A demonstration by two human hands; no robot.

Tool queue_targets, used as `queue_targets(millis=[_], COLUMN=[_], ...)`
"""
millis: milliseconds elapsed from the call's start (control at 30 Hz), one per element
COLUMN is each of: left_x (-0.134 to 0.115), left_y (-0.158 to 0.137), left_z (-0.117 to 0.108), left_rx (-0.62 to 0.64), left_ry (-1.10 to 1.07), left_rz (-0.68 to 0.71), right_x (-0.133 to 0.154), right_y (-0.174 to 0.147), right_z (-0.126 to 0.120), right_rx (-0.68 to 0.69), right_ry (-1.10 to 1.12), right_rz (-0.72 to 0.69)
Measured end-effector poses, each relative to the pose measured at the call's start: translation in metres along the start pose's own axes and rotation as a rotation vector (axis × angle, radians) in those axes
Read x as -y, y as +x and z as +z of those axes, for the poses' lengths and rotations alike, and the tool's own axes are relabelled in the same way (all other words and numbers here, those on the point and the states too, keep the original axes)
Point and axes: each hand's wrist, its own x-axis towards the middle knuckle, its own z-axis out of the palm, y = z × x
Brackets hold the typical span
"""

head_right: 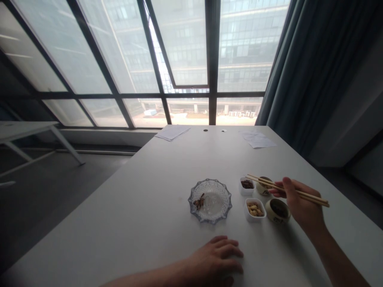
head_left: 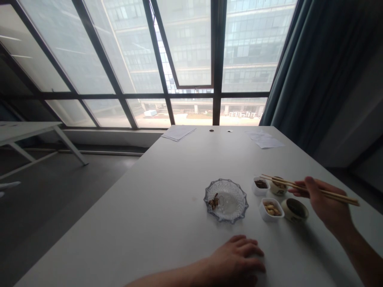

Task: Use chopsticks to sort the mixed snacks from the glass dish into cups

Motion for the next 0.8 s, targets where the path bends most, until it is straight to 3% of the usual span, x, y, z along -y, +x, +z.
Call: queue_targets(millis=[133,267,400,567,800], left_x=[0.0,0.0,0.0,0.004,0.008], left_y=[0.0,-0.001,-0.001,-0.001,0.0], left_z=[0.0,0.003,0.004,0.009,0.016], left_rx=[-0.006,-0.045,-0.052,-0.042,-0.038], left_ry=[0.009,0.039,0.045,0.049,0.037], left_rz=[0.004,0.015,0.02,0.016,0.029], right_x=[0.002,0.006,0.008,0.017,0.005], right_y=[-0.012,-0.03,-0.04,-0.041,-0.048], right_z=[0.016,0.05,0.087,0.114,0.127], right_rx=[0.067,0.405,0.684,0.745,0.738], right_ry=[0.023,0.012,-0.064,-0.1,-0.027], right_rz=[-0.004,-0.023,-0.21,-0.229,-0.135])
